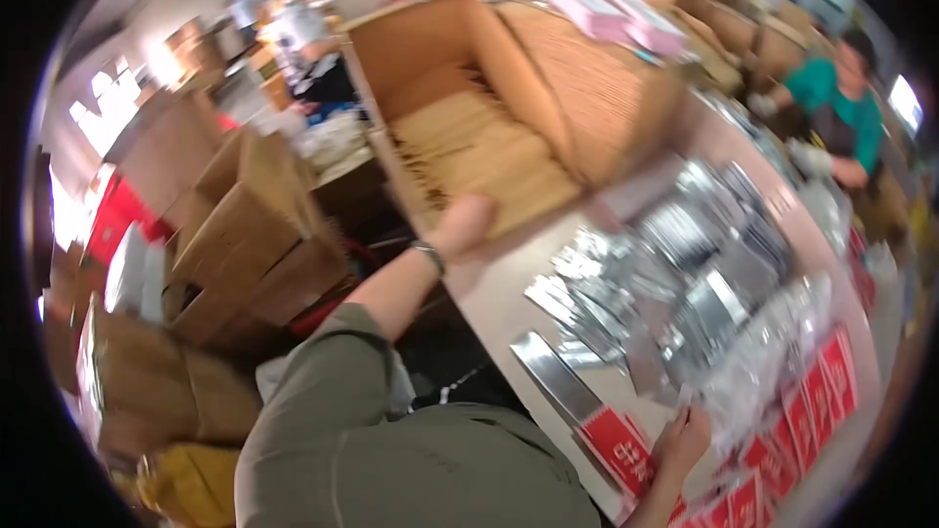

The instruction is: Packaging products into silver foil bags and organizing them into boxes at a warehouse workstation.

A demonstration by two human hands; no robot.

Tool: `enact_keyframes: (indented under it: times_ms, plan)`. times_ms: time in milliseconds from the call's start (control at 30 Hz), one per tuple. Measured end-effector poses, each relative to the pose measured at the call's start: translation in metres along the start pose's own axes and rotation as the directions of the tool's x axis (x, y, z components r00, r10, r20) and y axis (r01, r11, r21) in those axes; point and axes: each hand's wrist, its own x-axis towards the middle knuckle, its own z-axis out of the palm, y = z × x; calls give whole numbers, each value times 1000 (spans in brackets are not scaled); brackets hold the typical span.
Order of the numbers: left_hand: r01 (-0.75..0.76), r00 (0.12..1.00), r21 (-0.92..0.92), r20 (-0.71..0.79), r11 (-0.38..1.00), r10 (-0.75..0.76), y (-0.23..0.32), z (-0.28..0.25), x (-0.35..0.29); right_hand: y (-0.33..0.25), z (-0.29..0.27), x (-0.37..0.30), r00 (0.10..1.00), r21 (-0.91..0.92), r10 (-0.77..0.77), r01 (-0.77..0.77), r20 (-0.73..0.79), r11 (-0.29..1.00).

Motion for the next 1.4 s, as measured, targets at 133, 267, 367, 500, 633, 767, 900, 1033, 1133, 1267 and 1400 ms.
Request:
enact_keyframes:
  times_ms: [133,267,367,500,633,767,900,1033,1133,1267,1400]
  plan:
    - [25,997,-41,-75,999,-28,15,-34,-9,-54,58,22,894,133,-447,441,18,887]
    - [57,998,-64,-26,996,-59,19,-45,-8,-72,70,29,949,-77,-299,307,102,949]
    - [119,992,-85,-36,989,-122,23,-55,-14,-68,68,29,946,-53,-314,319,84,946]
    - [-16,816,-593,-473,805,-332,63,-87,-46,-73,58,18,933,171,-337,355,-125,919]
    - [87,922,-829,-143,553,-360,120,1,-120,-97,42,-2,998,414,-67,67,-15,908]
    - [280,931,-823,107,495,-349,146,27,-155,-114,72,-33,949,369,-295,236,111,899]
    - [286,947,-822,164,493,-276,121,-4,-147,-145,74,-33,796,198,-599,575,89,794]
    - [215,935,-871,314,441,164,98,-16,-117,-118,33,-25,902,224,-432,419,11,880]
    - [212,858,-755,448,620,252,90,-24,-114,-96,12,-32,867,204,-461,425,188,882]
    - [69,842,-605,463,793,279,158,-32,-144,-97,15,-57,842,201,-496,459,214,866]
    - [-360,831,-771,-9,525,556,197,11,-147,-100,17,-55,860,190,-467,433,206,881]
